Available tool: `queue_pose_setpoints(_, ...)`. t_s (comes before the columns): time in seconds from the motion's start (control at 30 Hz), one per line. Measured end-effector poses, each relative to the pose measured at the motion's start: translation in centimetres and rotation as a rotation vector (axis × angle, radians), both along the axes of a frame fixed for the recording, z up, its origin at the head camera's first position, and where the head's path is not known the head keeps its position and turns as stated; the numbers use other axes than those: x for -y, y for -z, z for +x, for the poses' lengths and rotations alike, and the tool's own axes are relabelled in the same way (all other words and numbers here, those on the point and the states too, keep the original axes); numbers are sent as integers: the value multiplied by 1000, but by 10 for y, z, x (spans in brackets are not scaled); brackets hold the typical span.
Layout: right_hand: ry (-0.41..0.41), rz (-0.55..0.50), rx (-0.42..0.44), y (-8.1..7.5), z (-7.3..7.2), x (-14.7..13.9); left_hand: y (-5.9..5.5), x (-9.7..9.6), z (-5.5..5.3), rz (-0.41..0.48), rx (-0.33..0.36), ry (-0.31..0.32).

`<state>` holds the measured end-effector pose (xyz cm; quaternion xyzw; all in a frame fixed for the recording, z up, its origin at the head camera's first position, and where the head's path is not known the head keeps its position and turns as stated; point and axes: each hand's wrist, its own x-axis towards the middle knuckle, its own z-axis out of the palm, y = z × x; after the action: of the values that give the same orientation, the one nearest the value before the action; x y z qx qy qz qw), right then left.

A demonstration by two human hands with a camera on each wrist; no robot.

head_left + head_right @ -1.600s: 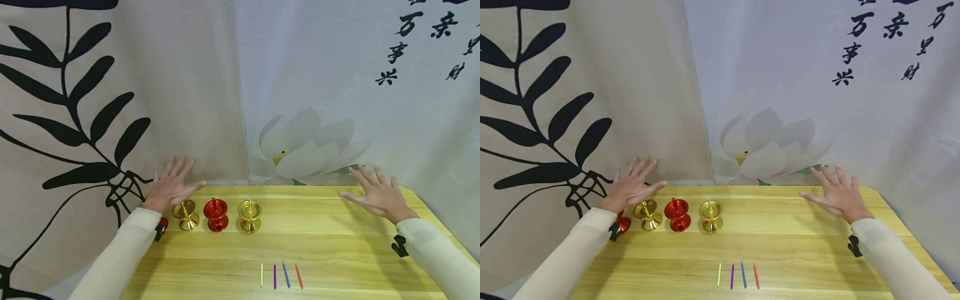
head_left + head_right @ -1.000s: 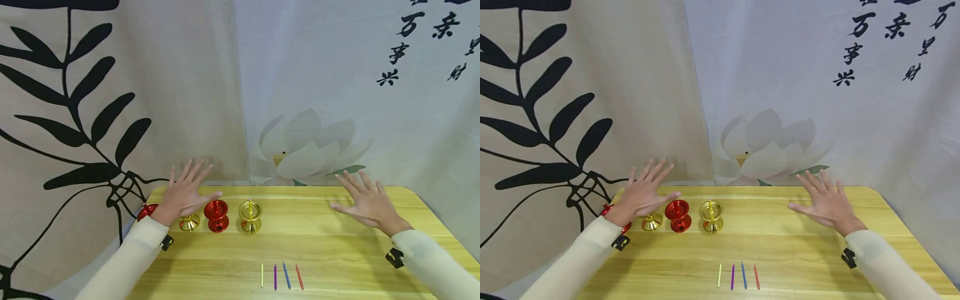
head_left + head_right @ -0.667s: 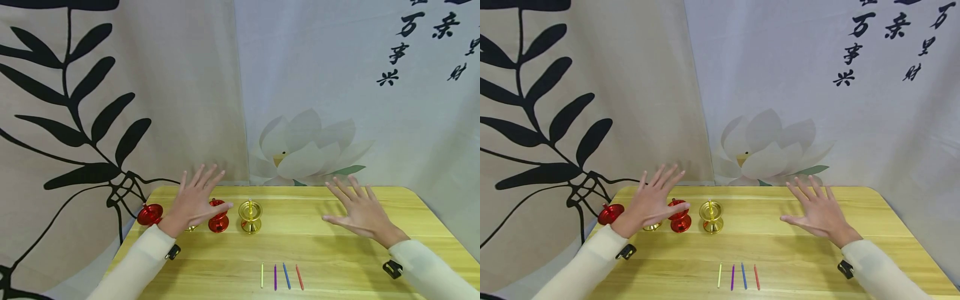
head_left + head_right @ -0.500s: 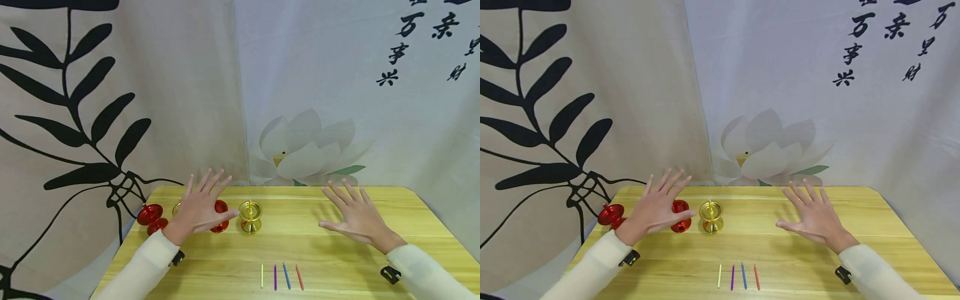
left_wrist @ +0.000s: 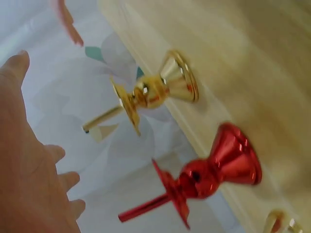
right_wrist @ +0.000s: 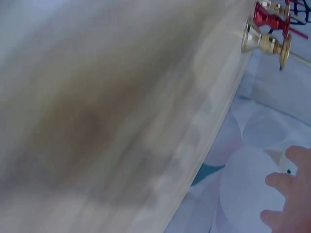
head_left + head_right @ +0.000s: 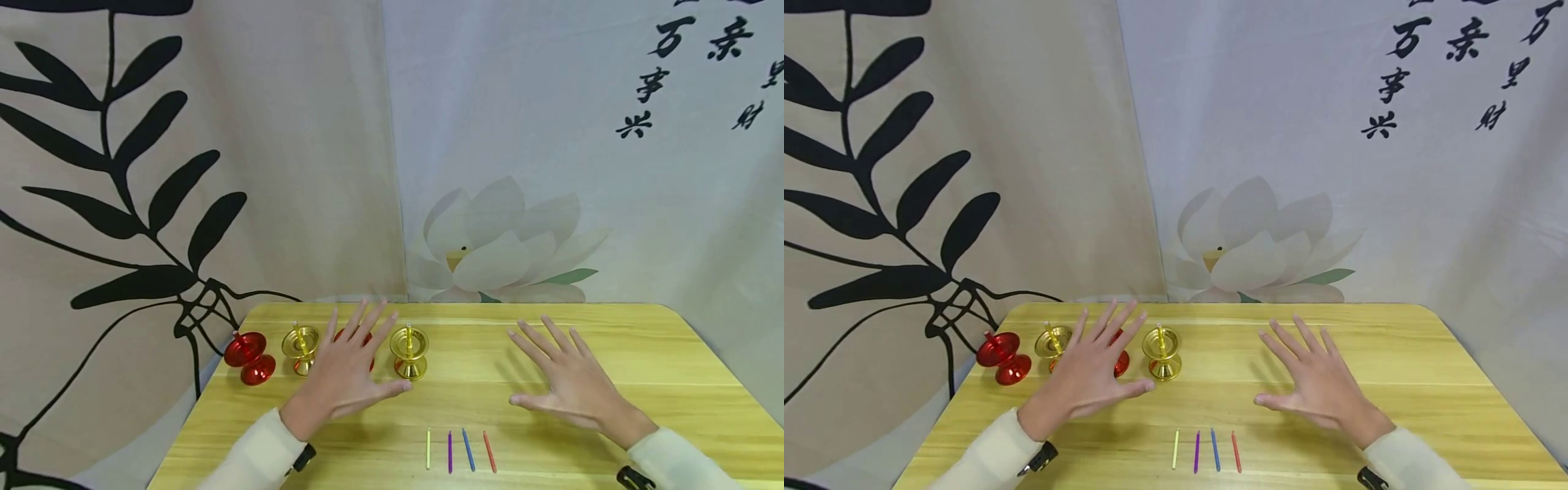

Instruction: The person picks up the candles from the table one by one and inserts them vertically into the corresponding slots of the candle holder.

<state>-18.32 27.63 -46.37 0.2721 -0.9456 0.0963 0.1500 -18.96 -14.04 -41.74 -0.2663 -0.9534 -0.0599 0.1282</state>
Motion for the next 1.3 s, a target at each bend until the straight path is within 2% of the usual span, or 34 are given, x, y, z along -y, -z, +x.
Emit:
queue_pose_setpoints(0.13, -25, -25, -15, 5, 9, 9, 8, -6, 9, 65, 33, 5)
queue_pose_setpoints(0.3, -51, -95, 6, 11, 22, 21, 19, -14, 16, 251, 98, 21)
queue_pose_setpoints(0.4, -59, -174, 79, 12, 30, 29, 27, -19, 17, 366, 148, 34)
queue_pose_setpoints(0.5, -44, -285, 193, 12, 37, 37, 35, -24, 17, 479, 206, 42)
queue_pose_setpoints(0.63, -41, -456, 329, 11, 42, 43, 44, -29, 16, 618, 291, 21)
queue_pose_setpoints(0.8, -121, -576, 457, 17, 41, 45, 51, -36, 13, 707, 351, -16)
queue_pose_setpoints(0.97, -151, -596, 588, 26, 45, 48, 56, -42, 9, 726, 375, -36)
queue_pose_setpoints(1.07, -150, -590, 624, 28, 48, 51, 59, -46, 4, 745, 381, -49)
queue_pose_setpoints(1.17, -141, -562, 624, 30, 52, 55, 62, -50, -2, 778, 394, -62)
queue_pose_setpoints(1.3, -129, -511, 561, 34, 56, 59, 65, -53, -9, 836, 406, -69)
